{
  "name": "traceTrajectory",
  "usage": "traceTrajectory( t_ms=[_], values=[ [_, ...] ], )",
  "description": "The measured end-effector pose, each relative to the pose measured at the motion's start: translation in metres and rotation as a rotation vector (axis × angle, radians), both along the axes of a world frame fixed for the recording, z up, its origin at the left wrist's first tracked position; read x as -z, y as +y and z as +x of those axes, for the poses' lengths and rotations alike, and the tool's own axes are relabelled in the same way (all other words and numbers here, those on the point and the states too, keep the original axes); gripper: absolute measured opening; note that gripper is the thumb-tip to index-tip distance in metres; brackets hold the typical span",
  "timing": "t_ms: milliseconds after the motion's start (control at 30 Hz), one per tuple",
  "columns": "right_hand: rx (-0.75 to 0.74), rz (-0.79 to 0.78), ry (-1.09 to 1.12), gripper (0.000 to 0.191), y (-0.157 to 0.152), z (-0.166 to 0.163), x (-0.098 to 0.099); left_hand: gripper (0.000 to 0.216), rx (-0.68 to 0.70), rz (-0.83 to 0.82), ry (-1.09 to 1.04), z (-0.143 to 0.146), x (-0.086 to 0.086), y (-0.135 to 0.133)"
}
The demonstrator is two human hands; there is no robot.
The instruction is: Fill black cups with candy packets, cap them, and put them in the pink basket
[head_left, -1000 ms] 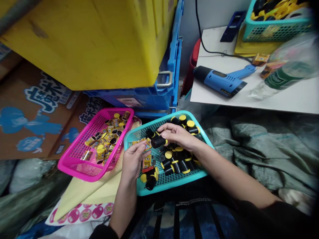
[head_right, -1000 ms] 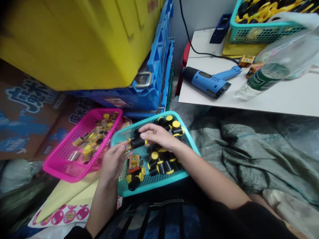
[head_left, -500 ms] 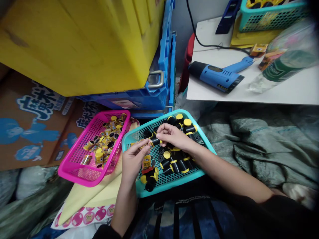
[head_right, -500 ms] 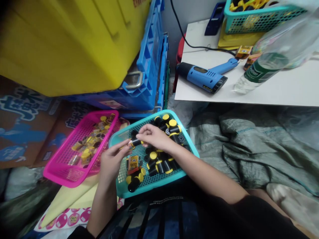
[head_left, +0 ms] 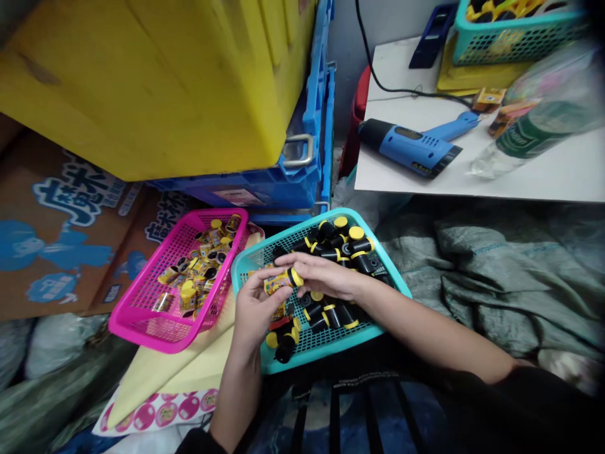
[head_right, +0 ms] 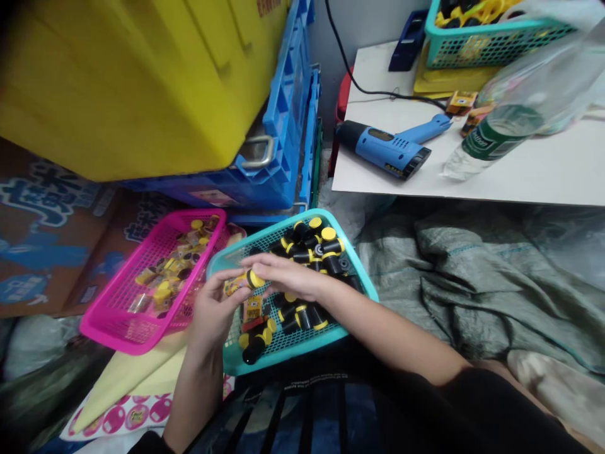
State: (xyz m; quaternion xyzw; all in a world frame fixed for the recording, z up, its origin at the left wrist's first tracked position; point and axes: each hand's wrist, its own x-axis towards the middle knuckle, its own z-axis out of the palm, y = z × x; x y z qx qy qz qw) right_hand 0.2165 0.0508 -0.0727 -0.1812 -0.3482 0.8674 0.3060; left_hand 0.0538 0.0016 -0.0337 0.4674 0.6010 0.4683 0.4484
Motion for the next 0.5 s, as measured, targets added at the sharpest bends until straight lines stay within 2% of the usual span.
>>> traceTrajectory(
  t_ms=[67,133,333,500],
  values=[
    [-0.073,-0.082,0.093,0.043,-0.003,-0.004,0.0,0.031,-0.001,-0.013,-0.046,0.001,0.003,-0.002],
    [-0.048,-0.113,0.126,0.046,-0.007,-0.009,0.001,0.03,-0.018,-0.012,-0.08,0.002,0.005,-0.003],
    [0.048,-0.074,0.092,0.044,-0.011,-0.014,0.002,0.029,-0.031,-0.027,-0.139,0.006,0.006,-0.012],
    [-0.021,-0.064,0.143,0.044,-0.014,-0.01,-0.002,0.031,0.007,0.043,-0.044,0.01,-0.004,-0.019]
  ],
)
